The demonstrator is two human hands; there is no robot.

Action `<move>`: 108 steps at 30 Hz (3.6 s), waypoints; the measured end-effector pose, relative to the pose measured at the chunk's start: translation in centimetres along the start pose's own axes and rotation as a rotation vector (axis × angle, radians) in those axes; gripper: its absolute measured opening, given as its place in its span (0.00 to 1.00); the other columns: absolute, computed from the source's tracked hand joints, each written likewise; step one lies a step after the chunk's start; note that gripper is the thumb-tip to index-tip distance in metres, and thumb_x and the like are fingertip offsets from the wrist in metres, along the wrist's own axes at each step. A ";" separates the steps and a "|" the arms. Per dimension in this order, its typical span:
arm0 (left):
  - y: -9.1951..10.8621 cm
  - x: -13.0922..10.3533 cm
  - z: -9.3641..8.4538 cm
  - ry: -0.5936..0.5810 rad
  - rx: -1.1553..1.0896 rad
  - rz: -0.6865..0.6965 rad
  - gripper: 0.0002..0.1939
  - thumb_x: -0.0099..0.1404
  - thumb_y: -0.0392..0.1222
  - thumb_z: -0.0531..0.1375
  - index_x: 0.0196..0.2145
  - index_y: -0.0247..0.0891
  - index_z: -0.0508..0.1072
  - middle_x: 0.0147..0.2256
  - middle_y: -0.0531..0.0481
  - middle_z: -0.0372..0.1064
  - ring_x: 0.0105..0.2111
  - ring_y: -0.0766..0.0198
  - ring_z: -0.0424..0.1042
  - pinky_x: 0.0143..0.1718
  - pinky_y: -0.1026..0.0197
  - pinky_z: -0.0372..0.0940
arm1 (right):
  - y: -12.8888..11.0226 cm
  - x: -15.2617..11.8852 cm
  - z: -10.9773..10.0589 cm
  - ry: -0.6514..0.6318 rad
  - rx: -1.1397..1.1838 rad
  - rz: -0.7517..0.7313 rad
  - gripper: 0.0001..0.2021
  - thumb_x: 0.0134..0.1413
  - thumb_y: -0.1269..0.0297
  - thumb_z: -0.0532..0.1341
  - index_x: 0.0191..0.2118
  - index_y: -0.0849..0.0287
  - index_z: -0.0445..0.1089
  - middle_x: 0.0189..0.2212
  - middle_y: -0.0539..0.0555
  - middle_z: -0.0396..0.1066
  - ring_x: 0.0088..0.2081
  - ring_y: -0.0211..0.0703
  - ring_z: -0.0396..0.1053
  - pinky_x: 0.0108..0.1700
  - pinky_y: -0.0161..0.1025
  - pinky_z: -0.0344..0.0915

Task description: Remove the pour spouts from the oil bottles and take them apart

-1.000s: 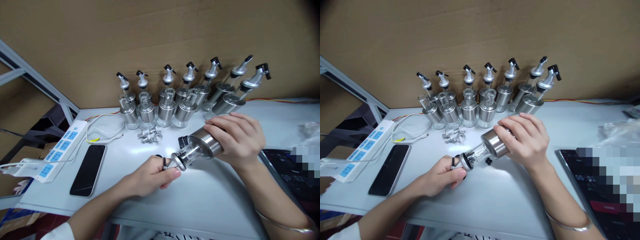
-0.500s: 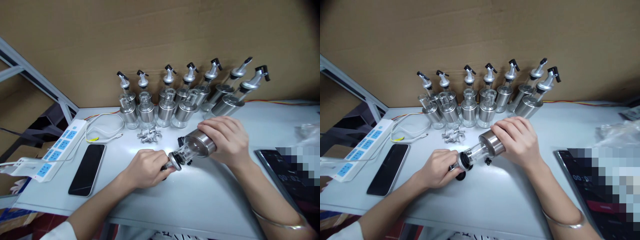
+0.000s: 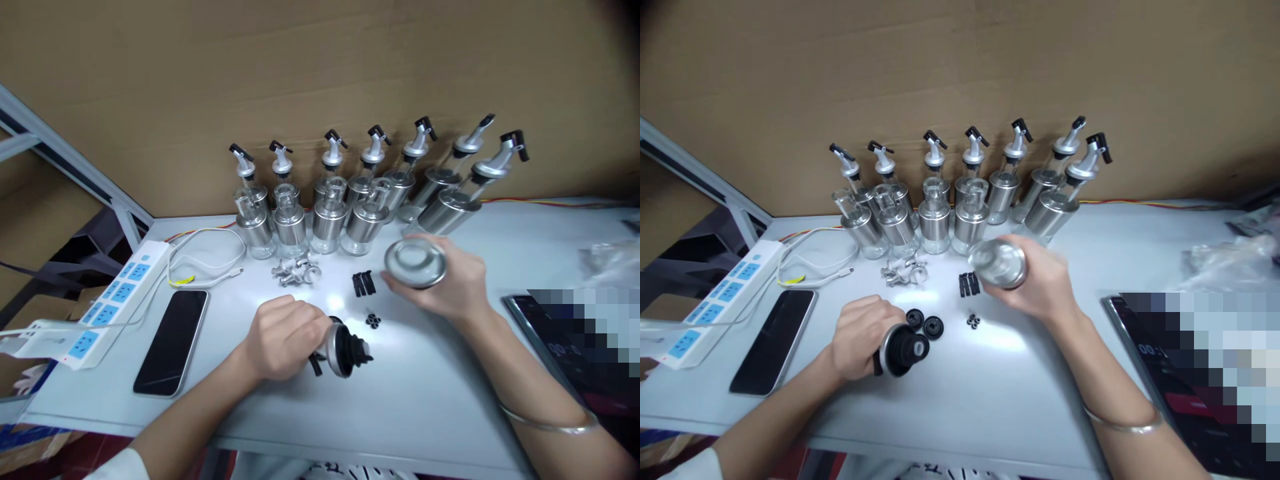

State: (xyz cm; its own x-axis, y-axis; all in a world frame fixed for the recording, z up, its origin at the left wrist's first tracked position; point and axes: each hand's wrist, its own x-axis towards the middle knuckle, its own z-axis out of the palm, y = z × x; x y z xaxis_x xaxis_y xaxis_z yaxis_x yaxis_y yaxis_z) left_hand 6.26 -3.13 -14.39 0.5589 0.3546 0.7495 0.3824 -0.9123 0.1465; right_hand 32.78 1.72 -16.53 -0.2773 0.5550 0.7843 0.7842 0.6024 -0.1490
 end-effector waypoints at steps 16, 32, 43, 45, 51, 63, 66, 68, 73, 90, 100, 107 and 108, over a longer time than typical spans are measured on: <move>-0.2 -0.1 0.6 -0.257 -0.043 -0.091 0.25 0.75 0.47 0.38 0.23 0.39 0.59 0.17 0.55 0.61 0.16 0.67 0.58 0.20 0.63 0.53 | 3.9 -2.2 3.0 0.005 0.246 0.434 0.29 0.56 0.58 0.64 0.59 0.52 0.51 0.47 0.60 0.67 0.45 0.57 0.70 0.43 0.54 0.70; -0.1 0.0 0.9 -0.308 -0.089 -0.127 0.23 0.74 0.45 0.41 0.22 0.38 0.59 0.17 0.56 0.62 0.17 0.68 0.61 0.21 0.63 0.54 | 2.3 -1.0 1.9 0.089 0.337 0.756 0.20 0.48 0.63 0.68 0.47 0.53 0.63 0.29 0.49 0.69 0.29 0.47 0.74 0.28 0.45 0.73; -0.4 -0.2 0.8 -0.325 0.012 -0.090 0.23 0.74 0.46 0.45 0.24 0.36 0.66 0.19 0.54 0.62 0.19 0.69 0.60 0.22 0.64 0.53 | 6.5 -3.4 1.7 0.296 0.292 0.609 0.25 0.57 0.63 0.63 0.58 0.43 0.58 0.52 0.62 0.64 0.53 0.62 0.66 0.41 0.55 0.69; -0.4 -0.3 0.9 -0.295 0.053 -0.084 0.23 0.74 0.47 0.46 0.25 0.35 0.68 0.19 0.54 0.62 0.19 0.69 0.59 0.22 0.64 0.52 | 7.1 -4.0 2.6 0.274 0.365 0.662 0.25 0.56 0.64 0.64 0.58 0.44 0.57 0.52 0.62 0.64 0.51 0.61 0.68 0.41 0.54 0.70; -0.6 -0.5 1.0 -0.241 0.084 -0.118 0.19 0.72 0.46 0.49 0.27 0.35 0.68 0.21 0.54 0.62 0.19 0.69 0.58 0.23 0.64 0.53 | 3.8 -2.2 1.2 0.330 0.170 0.682 0.25 0.55 0.63 0.64 0.58 0.46 0.60 0.57 0.63 0.59 0.56 0.67 0.61 0.44 0.59 0.67; -0.8 -0.7 1.2 -0.257 0.093 -0.117 0.22 0.74 0.49 0.45 0.28 0.35 0.67 0.22 0.53 0.64 0.20 0.68 0.62 0.23 0.64 0.54 | -6.3 0.8 -0.5 -0.543 0.766 0.151 0.13 0.55 0.60 0.66 0.46 0.55 0.73 0.37 0.55 0.74 0.37 0.44 0.73 0.38 0.39 0.71; -0.7 -0.7 1.3 -0.202 0.067 -0.167 0.21 0.73 0.50 0.47 0.28 0.35 0.66 0.21 0.54 0.64 0.20 0.69 0.62 0.23 0.64 0.55 | -6.9 0.6 -0.4 -0.550 0.745 0.209 0.12 0.53 0.61 0.67 0.43 0.57 0.72 0.33 0.53 0.75 0.33 0.42 0.73 0.36 0.38 0.70; -0.6 -0.7 1.4 -0.168 -0.025 -0.256 0.18 0.72 0.50 0.50 0.30 0.35 0.66 0.23 0.54 0.65 0.20 0.70 0.64 0.23 0.66 0.57 | -7.1 0.5 -0.4 -0.551 0.733 0.280 0.12 0.49 0.59 0.69 0.38 0.57 0.71 0.30 0.51 0.74 0.31 0.42 0.72 0.33 0.37 0.69; -0.5 -0.8 1.2 -0.102 -0.257 -0.327 0.21 0.67 0.55 0.57 0.47 0.36 0.61 0.34 0.49 0.70 0.27 0.68 0.70 0.32 0.64 0.66 | -7.6 0.2 0.0 -0.545 0.746 0.381 0.15 0.48 0.55 0.69 0.29 0.56 0.64 0.25 0.49 0.72 0.27 0.40 0.70 0.28 0.35 0.66; -0.2 -1.0 1.6 -0.246 -0.470 -0.304 0.27 0.57 0.31 0.55 0.53 0.40 0.54 0.42 0.44 0.60 0.43 0.58 0.65 0.42 0.57 0.67 | -7.6 0.0 0.4 -0.515 0.652 0.049 0.19 0.65 0.50 0.51 0.29 0.58 0.63 0.22 0.49 0.69 0.24 0.35 0.66 0.28 0.31 0.61; 0.5 -1.3 1.4 -0.403 -0.482 -0.380 0.49 0.49 0.32 0.53 0.65 0.39 0.33 0.50 0.38 0.57 0.38 0.57 0.68 0.38 0.53 0.70 | -7.3 -0.3 0.5 -0.304 0.503 -0.136 0.17 0.60 0.48 0.59 0.40 0.59 0.64 0.25 0.50 0.70 0.26 0.39 0.67 0.31 0.36 0.61; 0.2 -1.5 1.4 -0.376 -0.587 -0.402 0.49 0.51 0.33 0.52 0.67 0.38 0.33 0.52 0.39 0.62 0.43 0.55 0.70 0.43 0.54 0.69 | -7.6 -0.3 0.5 -0.323 0.516 -0.119 0.15 0.62 0.53 0.58 0.46 0.60 0.63 0.26 0.50 0.70 0.26 0.38 0.66 0.30 0.36 0.61; 0.2 -1.6 1.4 -0.395 -0.593 -0.423 0.49 0.52 0.33 0.52 0.67 0.37 0.32 0.50 0.39 0.64 0.40 0.56 0.71 0.40 0.55 0.70 | -7.6 -0.3 0.4 -0.327 0.517 -0.123 0.15 0.62 0.54 0.58 0.47 0.60 0.63 0.26 0.50 0.70 0.26 0.38 0.66 0.30 0.36 0.61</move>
State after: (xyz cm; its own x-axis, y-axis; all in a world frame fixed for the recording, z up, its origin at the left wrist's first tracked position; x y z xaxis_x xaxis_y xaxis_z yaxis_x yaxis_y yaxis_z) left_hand 6.49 -3.61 -16.42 0.7145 0.6370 0.2893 0.2281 -0.6030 0.7644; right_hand 26.69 -2.72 -15.88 -0.5683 0.5613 0.6016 0.3883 0.8276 -0.4054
